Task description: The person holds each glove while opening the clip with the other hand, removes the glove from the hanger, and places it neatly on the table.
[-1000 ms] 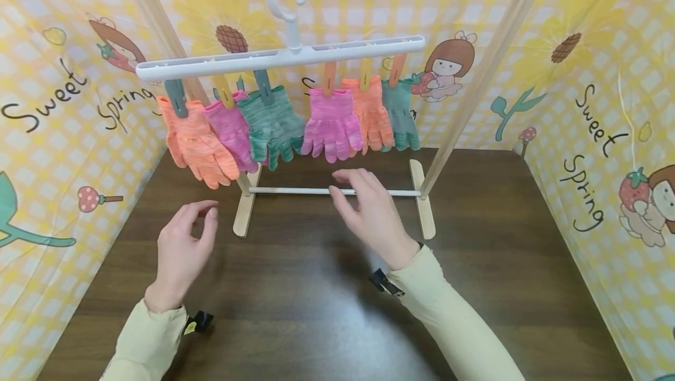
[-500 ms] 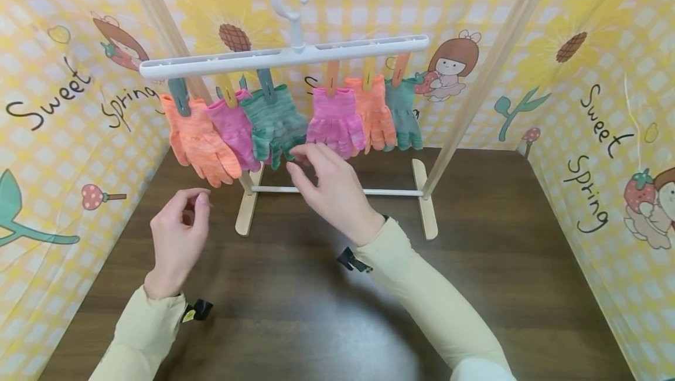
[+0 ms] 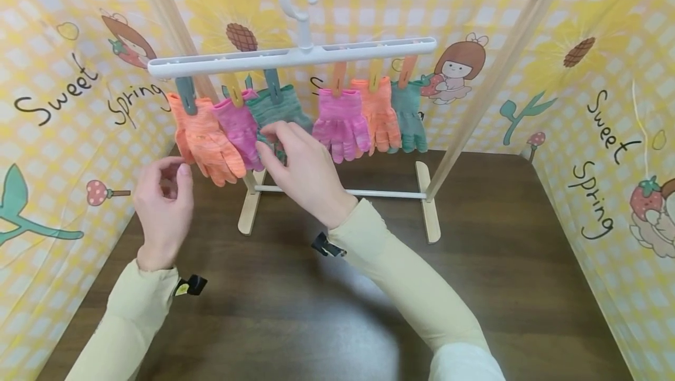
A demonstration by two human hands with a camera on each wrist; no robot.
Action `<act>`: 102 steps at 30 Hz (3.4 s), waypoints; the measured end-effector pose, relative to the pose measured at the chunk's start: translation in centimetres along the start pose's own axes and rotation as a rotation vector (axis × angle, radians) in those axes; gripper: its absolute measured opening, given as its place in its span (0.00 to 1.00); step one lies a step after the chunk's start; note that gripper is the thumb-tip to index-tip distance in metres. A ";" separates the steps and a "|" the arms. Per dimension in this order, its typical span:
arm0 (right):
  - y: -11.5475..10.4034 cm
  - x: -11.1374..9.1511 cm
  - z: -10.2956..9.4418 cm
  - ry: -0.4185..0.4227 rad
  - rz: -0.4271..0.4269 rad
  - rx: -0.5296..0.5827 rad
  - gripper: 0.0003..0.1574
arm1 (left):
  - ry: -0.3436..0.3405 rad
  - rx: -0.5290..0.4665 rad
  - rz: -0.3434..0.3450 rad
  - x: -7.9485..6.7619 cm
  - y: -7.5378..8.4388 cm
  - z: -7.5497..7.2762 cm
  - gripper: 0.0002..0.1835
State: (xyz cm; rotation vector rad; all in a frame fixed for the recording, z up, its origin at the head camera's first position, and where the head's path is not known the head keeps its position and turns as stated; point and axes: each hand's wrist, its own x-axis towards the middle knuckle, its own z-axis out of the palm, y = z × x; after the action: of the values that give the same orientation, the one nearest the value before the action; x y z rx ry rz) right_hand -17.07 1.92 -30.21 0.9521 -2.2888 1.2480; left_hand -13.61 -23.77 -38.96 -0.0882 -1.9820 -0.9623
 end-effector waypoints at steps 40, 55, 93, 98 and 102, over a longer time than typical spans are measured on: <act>-4.3 7.7 3.4 -0.252 0.252 0.298 0.29 | -0.104 -0.620 -0.285 4.7 3.0 1.2 0.08; -4.0 8.2 4.2 -0.320 0.340 0.633 0.25 | -0.139 -0.644 -0.271 3.6 3.4 1.2 0.06; -4.4 7.7 4.1 -0.217 0.373 0.529 0.28 | -0.258 -0.455 -0.310 0.7 1.4 -0.5 0.10; -4.5 7.4 4.0 -0.207 0.350 0.512 0.29 | -0.276 -0.416 -0.339 0.1 0.5 -0.9 0.13; -4.5 7.1 3.8 -0.213 0.317 0.508 0.27 | -0.291 -0.367 -0.357 -0.3 -0.5 -1.2 0.14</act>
State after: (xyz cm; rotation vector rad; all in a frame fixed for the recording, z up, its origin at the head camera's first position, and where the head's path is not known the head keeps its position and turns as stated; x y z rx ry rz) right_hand -18.89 -5.74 -25.31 0.9374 -2.3990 2.0181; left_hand -12.80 -24.82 -39.16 -0.0826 -2.1001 -1.6186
